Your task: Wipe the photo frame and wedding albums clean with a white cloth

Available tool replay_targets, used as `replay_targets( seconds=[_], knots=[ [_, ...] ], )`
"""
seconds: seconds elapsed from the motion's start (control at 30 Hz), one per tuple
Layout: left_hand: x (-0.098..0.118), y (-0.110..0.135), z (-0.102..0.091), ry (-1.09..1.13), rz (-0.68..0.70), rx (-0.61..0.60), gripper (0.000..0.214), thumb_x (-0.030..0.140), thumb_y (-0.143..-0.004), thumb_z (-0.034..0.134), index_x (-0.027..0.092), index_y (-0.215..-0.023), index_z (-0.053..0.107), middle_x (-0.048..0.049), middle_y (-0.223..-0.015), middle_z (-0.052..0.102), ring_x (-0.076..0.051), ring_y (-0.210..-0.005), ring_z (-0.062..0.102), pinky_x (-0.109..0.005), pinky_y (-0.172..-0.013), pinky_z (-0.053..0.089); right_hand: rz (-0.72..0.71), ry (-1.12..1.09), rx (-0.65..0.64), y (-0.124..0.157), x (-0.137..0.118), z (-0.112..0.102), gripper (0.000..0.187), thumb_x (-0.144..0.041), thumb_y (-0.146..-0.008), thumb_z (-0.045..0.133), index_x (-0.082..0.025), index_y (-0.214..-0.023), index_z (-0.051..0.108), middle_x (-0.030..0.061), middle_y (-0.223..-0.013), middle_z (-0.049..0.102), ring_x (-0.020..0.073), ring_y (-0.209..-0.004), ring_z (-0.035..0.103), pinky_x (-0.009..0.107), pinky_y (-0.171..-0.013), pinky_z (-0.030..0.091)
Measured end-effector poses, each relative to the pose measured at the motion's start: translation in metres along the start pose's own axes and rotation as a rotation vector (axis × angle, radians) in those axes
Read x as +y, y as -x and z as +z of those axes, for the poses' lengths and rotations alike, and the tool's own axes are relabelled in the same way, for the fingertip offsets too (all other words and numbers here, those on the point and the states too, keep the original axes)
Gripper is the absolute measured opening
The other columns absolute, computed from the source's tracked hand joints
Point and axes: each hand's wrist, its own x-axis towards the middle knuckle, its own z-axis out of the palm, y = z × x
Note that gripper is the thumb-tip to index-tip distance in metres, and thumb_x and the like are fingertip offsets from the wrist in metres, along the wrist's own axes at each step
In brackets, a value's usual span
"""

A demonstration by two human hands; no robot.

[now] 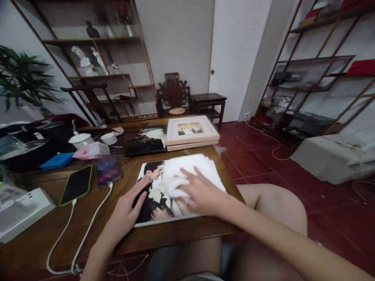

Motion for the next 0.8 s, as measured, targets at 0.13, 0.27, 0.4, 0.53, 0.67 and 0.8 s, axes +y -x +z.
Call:
replay_targets(
  seconds=[0.13,0.27,0.4,0.53,0.67,0.8],
  knots=[
    [0.001,0.001,-0.001,-0.006,-0.001,-0.001,0.042,0.03,-0.091,0.036,0.013,-0.127,0.05,-0.0088,-0.137,0.047,-0.019,-0.129,0.039,-0.038,-0.11,0.029,0.004,0.066,0.12,-0.033,0.047,-0.002,0.028,-0.022,-0.088,0.043,-0.017,-0.106,0.063,0.0123,-0.125,0.056,0.0259,-0.134,0.025,0.055,-0.106,0.018],
    [0.0,0.0,0.0,-0.02,0.002,0.003,0.042,0.03,-0.091,0.036,0.012,-0.127,0.051,-0.0092,-0.136,0.047,-0.019,-0.129,0.039,-0.038,-0.109,0.029,0.016,0.085,0.148,-0.027,0.039,0.001,0.028,-0.023,-0.089,0.041,-0.014,-0.103,0.064,0.0149,-0.125,0.056,0.0271,-0.133,0.026,0.056,-0.106,0.018],
    [-0.001,-0.001,0.002,-0.033,0.001,0.008,0.043,0.029,-0.09,0.037,0.012,-0.127,0.05,-0.0091,-0.137,0.047,-0.019,-0.129,0.039,-0.04,-0.11,0.029,0.045,0.061,0.072,0.015,-0.015,0.011,0.025,-0.022,-0.082,0.05,-0.016,-0.099,0.067,0.013,-0.136,0.046,0.0321,-0.135,0.019,0.061,-0.106,0.01],
    [-0.002,-0.001,0.002,-0.024,0.005,0.004,0.042,0.029,-0.09,0.037,0.013,-0.127,0.05,-0.0084,-0.137,0.046,-0.019,-0.129,0.039,-0.039,-0.11,0.028,-0.056,-0.003,-0.096,0.049,-0.055,0.013,0.025,-0.029,-0.075,0.06,-0.021,-0.097,0.069,0.008,-0.146,0.03,0.0353,-0.136,0.011,0.063,-0.106,0.005],
    [-0.002,-0.001,0.001,-0.025,0.01,0.002,0.042,0.029,-0.09,0.037,0.014,-0.128,0.049,-0.0078,-0.137,0.046,-0.019,-0.13,0.038,-0.039,-0.11,0.028,-0.051,-0.023,-0.086,0.038,-0.035,0.005,0.032,-0.021,-0.078,0.054,-0.02,-0.108,0.064,0.0076,-0.142,0.038,0.0296,-0.136,0.016,0.058,-0.108,0.008],
    [-0.002,0.0,0.001,-0.026,0.023,0.002,0.042,0.029,-0.09,0.036,0.013,-0.128,0.049,-0.0084,-0.137,0.047,-0.019,-0.129,0.039,-0.039,-0.109,0.029,0.047,0.025,0.062,-0.003,0.017,0.0,0.029,-0.021,-0.087,0.044,-0.018,-0.107,0.064,0.0104,-0.125,0.057,0.0262,-0.134,0.024,0.054,-0.108,0.015]
  ],
)
